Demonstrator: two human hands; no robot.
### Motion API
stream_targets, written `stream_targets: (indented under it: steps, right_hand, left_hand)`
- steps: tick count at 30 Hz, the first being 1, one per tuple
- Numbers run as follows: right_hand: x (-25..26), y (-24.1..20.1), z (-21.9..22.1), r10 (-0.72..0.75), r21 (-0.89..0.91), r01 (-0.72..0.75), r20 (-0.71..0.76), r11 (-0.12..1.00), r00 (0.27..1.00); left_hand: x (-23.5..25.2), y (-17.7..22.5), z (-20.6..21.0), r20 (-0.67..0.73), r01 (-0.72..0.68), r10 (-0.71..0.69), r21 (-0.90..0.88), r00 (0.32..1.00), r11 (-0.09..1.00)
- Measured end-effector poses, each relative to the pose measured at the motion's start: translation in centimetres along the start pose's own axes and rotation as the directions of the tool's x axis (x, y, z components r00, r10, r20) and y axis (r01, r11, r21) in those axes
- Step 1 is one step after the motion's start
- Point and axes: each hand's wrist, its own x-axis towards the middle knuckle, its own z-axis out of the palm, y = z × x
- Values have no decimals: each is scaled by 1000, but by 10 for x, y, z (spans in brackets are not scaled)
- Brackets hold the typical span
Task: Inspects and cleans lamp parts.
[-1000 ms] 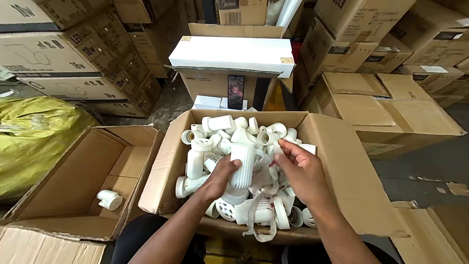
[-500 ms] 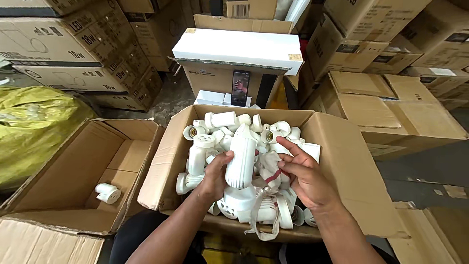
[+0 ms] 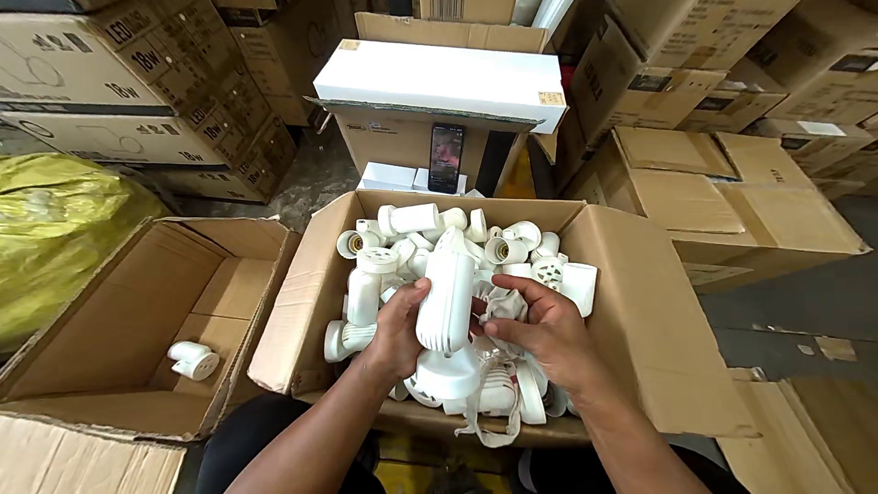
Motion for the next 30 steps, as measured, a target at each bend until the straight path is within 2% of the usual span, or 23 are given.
stream_targets:
  steps: [4, 7, 9, 13, 16, 18, 21, 25, 30]
  right_hand:
    - [-3, 8, 5, -179, -235, 156, -78, 959, 981]
    - [0, 13, 2, -312, -310, 267, -106, 913, 944]
    - [0, 12, 0, -318, -278, 283, -87, 918, 944]
    - [-5, 2, 6, -237, -74, 231, -95, 970, 967]
    - [-11, -1, 10, -268, -47, 265, -79, 963, 960]
    - [-12, -1, 10, -316, -73, 311, -61, 947, 947]
    - [-13, 0, 10, -333, -104, 326, -66, 940, 941]
    - [-15, 0, 16, -352, -144, 329, -190, 933, 916]
    - [-14, 2, 16, -355, -151, 331, -183, 932, 917]
  left_hand:
    - [0, -1, -1, 4, 29, -29, -15, 1000, 999]
    - [2, -2, -3, 11, 26, -26, -6, 1000, 1000]
    - [2, -2, -2, -17, 20, -19, 56, 1000, 998]
    - [1, -3, 6, -122, 58, -8, 416, 993, 908]
    - [4, -10, 1, -19, -41, 63, 574, 998, 818]
    - [5, -13, 0, 33, -94, 95, 625, 995, 775]
    - [4, -13, 0, 32, -112, 124, 682, 992, 722]
    - [3, -16, -2, 56, -117, 112, 729, 992, 675]
    - [3, -18, -2, 68, -119, 101, 738, 993, 665]
